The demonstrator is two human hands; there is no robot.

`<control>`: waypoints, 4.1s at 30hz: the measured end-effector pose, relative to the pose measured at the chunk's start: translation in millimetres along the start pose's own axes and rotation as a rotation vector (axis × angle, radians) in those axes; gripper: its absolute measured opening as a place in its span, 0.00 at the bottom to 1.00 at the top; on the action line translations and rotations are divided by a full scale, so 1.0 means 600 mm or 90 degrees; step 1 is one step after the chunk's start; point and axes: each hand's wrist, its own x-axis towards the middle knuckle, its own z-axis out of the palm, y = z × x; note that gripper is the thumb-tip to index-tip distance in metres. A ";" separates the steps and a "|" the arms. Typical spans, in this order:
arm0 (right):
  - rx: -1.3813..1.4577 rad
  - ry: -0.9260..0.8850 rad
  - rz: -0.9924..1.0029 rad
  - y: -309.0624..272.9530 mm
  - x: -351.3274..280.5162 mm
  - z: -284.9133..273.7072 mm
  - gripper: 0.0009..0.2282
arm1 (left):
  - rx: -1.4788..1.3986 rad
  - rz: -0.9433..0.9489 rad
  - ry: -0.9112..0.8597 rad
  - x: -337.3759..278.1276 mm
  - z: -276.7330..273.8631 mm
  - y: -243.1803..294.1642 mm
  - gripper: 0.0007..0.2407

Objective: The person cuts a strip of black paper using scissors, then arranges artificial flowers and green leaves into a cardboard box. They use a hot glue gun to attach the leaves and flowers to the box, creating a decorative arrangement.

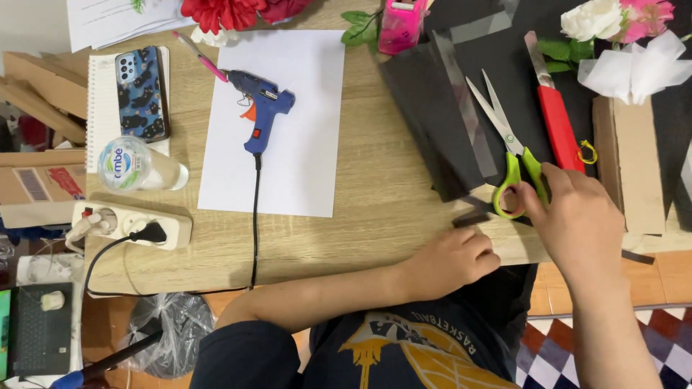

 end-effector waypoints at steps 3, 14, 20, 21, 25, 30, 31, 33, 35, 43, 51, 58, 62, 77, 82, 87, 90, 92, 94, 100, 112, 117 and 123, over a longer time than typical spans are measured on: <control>0.165 0.065 -0.057 0.004 -0.020 -0.020 0.15 | 0.018 -0.051 -0.099 0.010 0.008 -0.034 0.08; 0.571 0.165 0.203 -0.063 -0.090 0.035 0.15 | -0.047 -0.426 0.050 0.071 -0.210 -0.330 0.02; 0.587 0.186 0.319 -0.072 -0.074 0.038 0.03 | 0.091 -0.432 0.288 0.097 -0.185 -0.501 0.07; 0.586 0.177 0.300 -0.075 -0.077 0.044 0.02 | 0.101 -0.466 0.296 0.099 -0.169 -0.522 0.08; 0.560 0.212 0.280 -0.064 -0.075 0.043 0.04 | 0.303 -0.533 0.192 0.100 -0.129 -0.525 0.05; 0.329 0.263 0.190 -0.011 -0.032 0.017 0.11 | 0.305 -0.498 0.227 0.106 -0.141 -0.481 0.05; 0.328 0.266 0.191 -0.004 -0.021 0.015 0.11 | 0.304 -0.495 0.229 0.108 -0.151 -0.475 0.05; 0.259 0.219 0.091 0.011 -0.002 0.009 0.20 | 0.285 -0.470 0.219 0.113 -0.169 -0.460 0.06; 0.212 0.194 0.061 -0.002 0.022 0.012 0.25 | 0.294 -0.439 0.233 0.102 -0.155 -0.479 0.07; 0.113 0.167 0.088 -0.028 0.030 0.060 0.21 | 0.297 -0.459 0.208 0.104 -0.151 -0.452 0.17; 0.167 0.302 -0.007 -0.009 0.033 -0.024 0.02 | 0.137 -0.038 0.346 0.160 -0.230 -0.233 0.05; 0.085 0.077 -0.284 0.035 0.063 -0.187 0.13 | 0.365 0.077 -0.187 0.253 -0.266 -0.078 0.62; 0.308 -0.255 -0.411 0.083 0.067 -0.206 0.10 | 0.076 0.218 -0.286 0.243 -0.185 -0.105 0.47; 0.314 0.102 0.236 0.139 0.027 -0.042 0.30 | -0.492 -0.602 0.074 0.147 -0.172 -0.208 0.13; 0.239 -0.038 0.316 0.109 0.012 0.025 0.33 | -0.437 -0.749 -0.041 0.119 -0.156 -0.244 0.09; 0.188 0.229 0.148 0.087 -0.011 0.022 0.20 | -0.278 -0.675 -0.036 0.079 -0.152 -0.293 0.15; 0.348 0.148 0.172 -0.010 -0.013 -0.070 0.23 | -0.198 -0.579 0.168 0.036 -0.162 -0.351 0.17; 0.395 0.139 0.161 -0.060 -0.028 -0.076 0.23 | -0.251 -0.596 0.228 0.036 -0.243 -0.305 0.16; 0.443 0.129 0.150 -0.104 -0.043 -0.075 0.24 | -0.303 -0.612 0.290 0.021 -0.283 -0.272 0.15; 0.665 0.073 0.196 -0.176 -0.076 -0.092 0.24 | -0.437 -0.657 0.376 -0.022 -0.245 -0.205 0.14; 0.565 -0.146 0.139 -0.218 -0.113 -0.071 0.26 | -1.034 -0.686 0.662 0.000 -0.149 -0.154 0.23; 0.527 -0.128 0.075 -0.221 -0.104 -0.079 0.28 | -1.153 -0.685 0.662 -0.011 -0.140 -0.139 0.27; 0.563 -0.021 0.045 -0.228 -0.114 -0.043 0.35 | -1.276 -0.628 0.611 -0.017 -0.157 -0.131 0.36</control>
